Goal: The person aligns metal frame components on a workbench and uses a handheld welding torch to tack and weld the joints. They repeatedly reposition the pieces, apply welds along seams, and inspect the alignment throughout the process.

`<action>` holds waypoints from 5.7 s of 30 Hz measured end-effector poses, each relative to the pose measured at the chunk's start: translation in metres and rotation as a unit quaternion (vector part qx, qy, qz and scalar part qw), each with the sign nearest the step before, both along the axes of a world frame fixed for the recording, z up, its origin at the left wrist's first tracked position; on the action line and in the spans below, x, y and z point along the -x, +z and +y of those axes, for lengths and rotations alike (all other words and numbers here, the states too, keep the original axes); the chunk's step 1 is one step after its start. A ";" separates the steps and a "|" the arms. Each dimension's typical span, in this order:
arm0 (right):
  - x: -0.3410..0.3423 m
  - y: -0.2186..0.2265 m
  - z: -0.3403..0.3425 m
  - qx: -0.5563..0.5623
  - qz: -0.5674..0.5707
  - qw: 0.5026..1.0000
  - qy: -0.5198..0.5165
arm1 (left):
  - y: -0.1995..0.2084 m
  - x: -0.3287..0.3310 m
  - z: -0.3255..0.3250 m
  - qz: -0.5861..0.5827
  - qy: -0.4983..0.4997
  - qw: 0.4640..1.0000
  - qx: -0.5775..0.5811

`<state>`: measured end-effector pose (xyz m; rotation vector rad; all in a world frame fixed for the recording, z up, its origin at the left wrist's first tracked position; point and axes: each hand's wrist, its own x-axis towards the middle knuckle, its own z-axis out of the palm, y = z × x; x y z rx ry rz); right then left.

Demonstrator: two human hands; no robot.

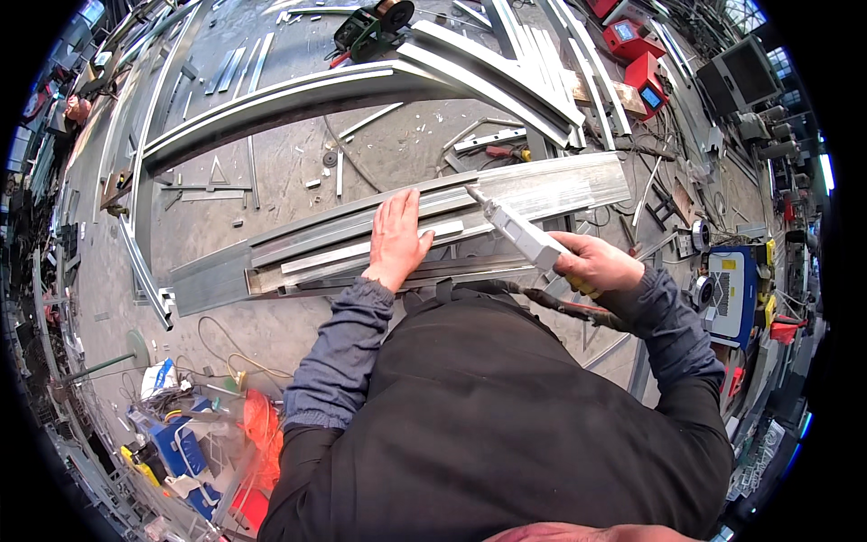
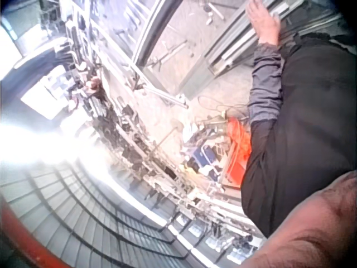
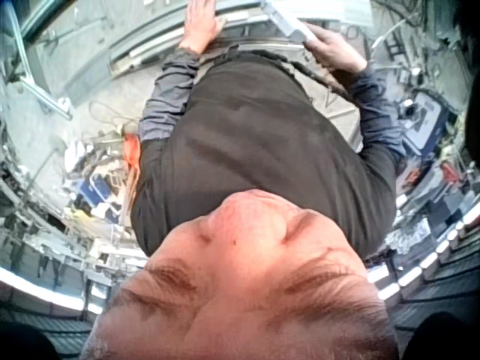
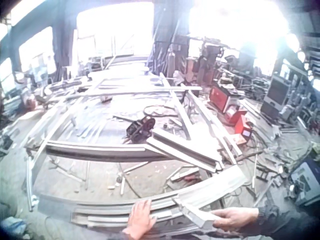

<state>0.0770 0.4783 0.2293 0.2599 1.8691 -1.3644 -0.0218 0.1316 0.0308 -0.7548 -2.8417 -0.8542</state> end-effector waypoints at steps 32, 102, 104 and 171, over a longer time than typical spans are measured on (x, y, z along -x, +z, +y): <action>0.030 -0.057 0.026 -0.046 0.087 0.989 0.111 | -0.013 0.046 0.044 -0.121 0.055 0.981 0.140; 0.034 -0.057 0.039 -0.053 0.064 0.990 0.111 | 0.071 -0.036 0.080 -0.156 -0.192 0.953 -0.172; 0.034 -0.057 0.040 -0.049 0.071 0.990 0.111 | 0.071 -0.036 0.080 -0.156 -0.192 0.953 -0.173; 0.143 0.083 0.156 0.120 -0.010 0.991 0.065 | 0.026 -0.060 0.062 -0.155 0.021 0.977 -0.143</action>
